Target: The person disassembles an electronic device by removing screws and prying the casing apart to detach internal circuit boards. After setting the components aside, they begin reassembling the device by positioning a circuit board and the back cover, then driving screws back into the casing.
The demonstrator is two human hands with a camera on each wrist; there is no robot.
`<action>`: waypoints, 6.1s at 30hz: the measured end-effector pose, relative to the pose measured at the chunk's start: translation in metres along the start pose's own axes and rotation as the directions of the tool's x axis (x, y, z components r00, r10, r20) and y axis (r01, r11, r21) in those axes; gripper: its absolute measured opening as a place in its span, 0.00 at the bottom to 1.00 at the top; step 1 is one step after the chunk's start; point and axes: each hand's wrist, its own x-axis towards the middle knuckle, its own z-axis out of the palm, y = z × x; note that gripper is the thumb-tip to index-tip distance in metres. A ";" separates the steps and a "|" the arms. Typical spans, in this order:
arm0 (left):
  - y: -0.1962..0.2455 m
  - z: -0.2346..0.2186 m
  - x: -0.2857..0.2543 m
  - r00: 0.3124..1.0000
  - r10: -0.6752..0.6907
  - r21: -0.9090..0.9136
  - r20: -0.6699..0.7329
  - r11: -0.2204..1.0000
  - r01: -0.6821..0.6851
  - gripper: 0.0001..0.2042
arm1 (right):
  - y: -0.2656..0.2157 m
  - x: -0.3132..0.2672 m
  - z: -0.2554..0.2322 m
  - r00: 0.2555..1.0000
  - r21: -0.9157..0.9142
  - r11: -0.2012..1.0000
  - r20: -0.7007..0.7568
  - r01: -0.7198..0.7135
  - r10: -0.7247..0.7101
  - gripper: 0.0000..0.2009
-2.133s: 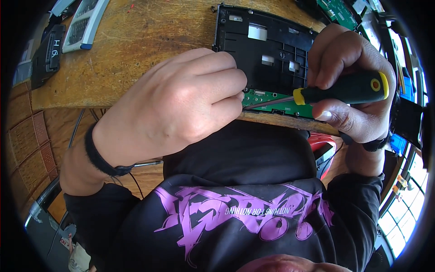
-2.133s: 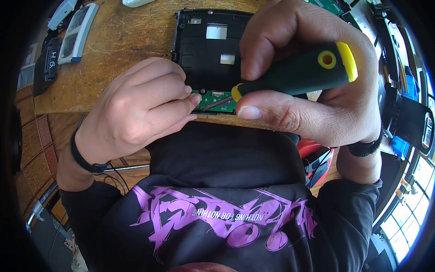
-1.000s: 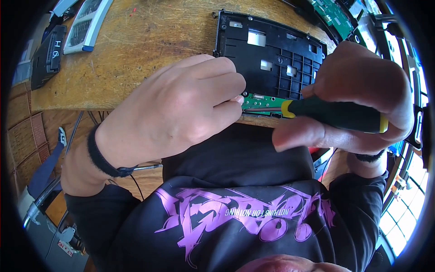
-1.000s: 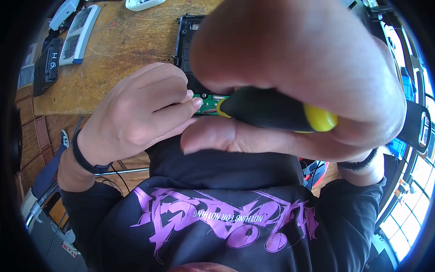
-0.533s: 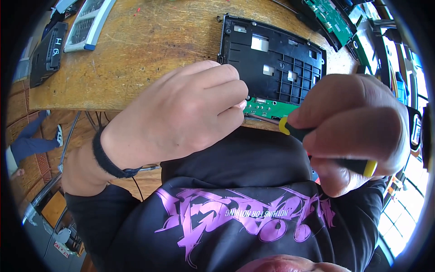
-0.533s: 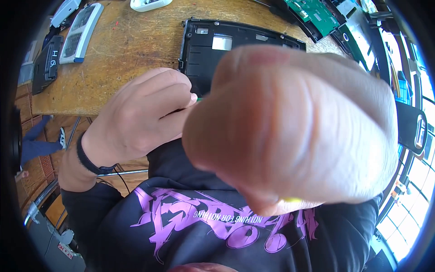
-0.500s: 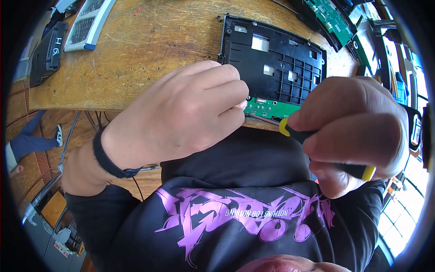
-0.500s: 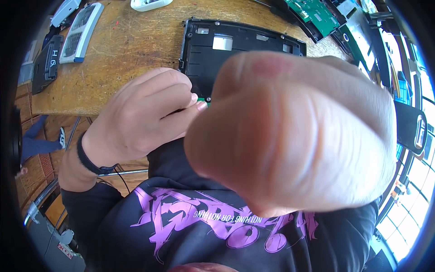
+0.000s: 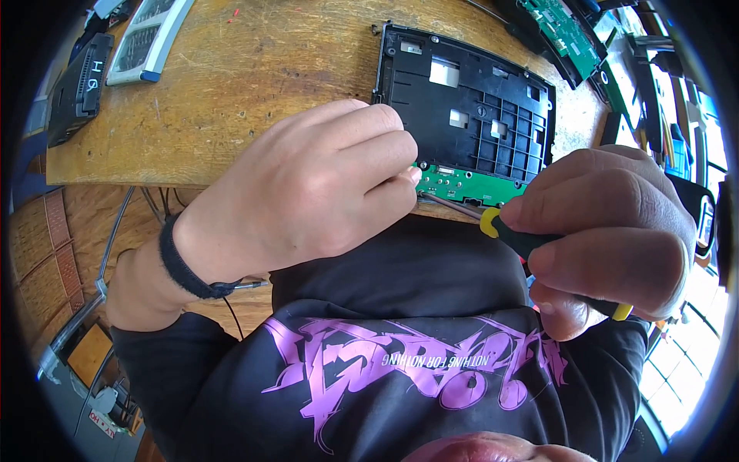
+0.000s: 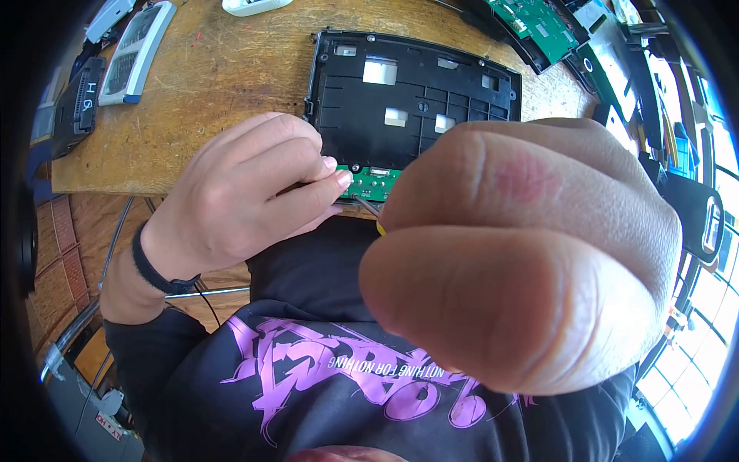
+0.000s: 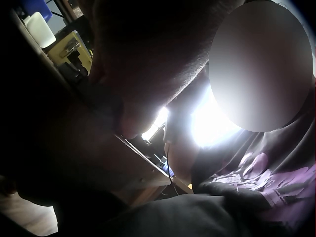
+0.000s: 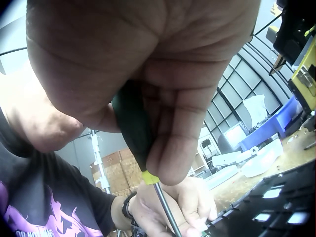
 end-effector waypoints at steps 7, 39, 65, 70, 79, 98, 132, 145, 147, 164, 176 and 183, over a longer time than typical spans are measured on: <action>-0.004 -0.001 -0.004 1.000 0.023 0.018 0.000 1.000 -0.023 0.22 | -0.012 -0.010 0.001 0.991 -0.080 0.988 -0.023 -0.135 0.133 0.23; 0.003 -0.020 0.009 0.991 -0.086 -0.043 0.102 0.995 0.091 0.21 | 0.030 -0.015 0.019 0.944 -0.002 0.996 -0.321 0.086 -0.082 0.16; 0.004 -0.024 0.016 0.993 -0.064 -0.043 0.097 0.997 0.069 0.16 | 0.005 0.009 0.030 0.921 -0.242 0.967 -0.355 0.075 -0.160 0.23; 0.005 -0.026 0.016 0.995 -0.052 -0.025 0.085 0.998 0.055 0.16 | 0.000 0.012 0.022 0.896 -0.265 0.952 -0.444 -0.152 0.020 0.22; 0.006 -0.024 0.017 0.993 -0.082 -0.058 0.085 0.994 0.087 0.15 | -0.003 0.010 0.026 0.928 -0.248 0.967 -0.348 0.050 -0.137 0.19; 0.008 -0.027 0.024 0.988 -0.084 -0.048 0.132 0.995 0.091 0.15 | 0.001 0.003 0.030 0.893 -0.301 0.953 -0.416 0.044 -0.173 0.16; 0.012 -0.031 0.032 0.978 -0.123 -0.017 0.169 0.992 0.128 0.16 | 0.011 -0.019 0.017 0.836 -0.183 0.972 -0.548 -0.145 0.021 0.21; 0.012 -0.034 0.039 0.973 -0.187 -0.090 0.135 0.976 0.200 0.17 | 0.015 -0.019 0.013 0.815 -0.152 0.979 -0.579 -0.137 0.024 0.18; 0.011 -0.034 0.043 0.969 -0.211 -0.089 0.132 0.971 0.223 0.15 | 0.015 -0.023 0.011 0.789 -0.147 0.974 -0.612 -0.170 0.045 0.17; -0.091 -0.091 0.110 0.936 -0.257 0.182 -0.239 0.936 0.303 0.15 | 0.073 -0.081 -0.027 0.068 0.133 0.989 -0.988 -0.067 0.138 0.16; -0.129 -0.094 0.084 0.857 -0.463 0.202 -0.226 0.839 0.506 0.02 | 0.102 -0.096 -0.014 0.064 0.126 0.930 -0.985 -0.345 0.157 0.18; -0.136 -0.102 0.076 0.845 -0.470 0.154 -0.253 0.843 0.515 0.05 | 0.099 -0.095 -0.006 0.079 0.153 0.905 -0.977 -0.397 0.200 0.27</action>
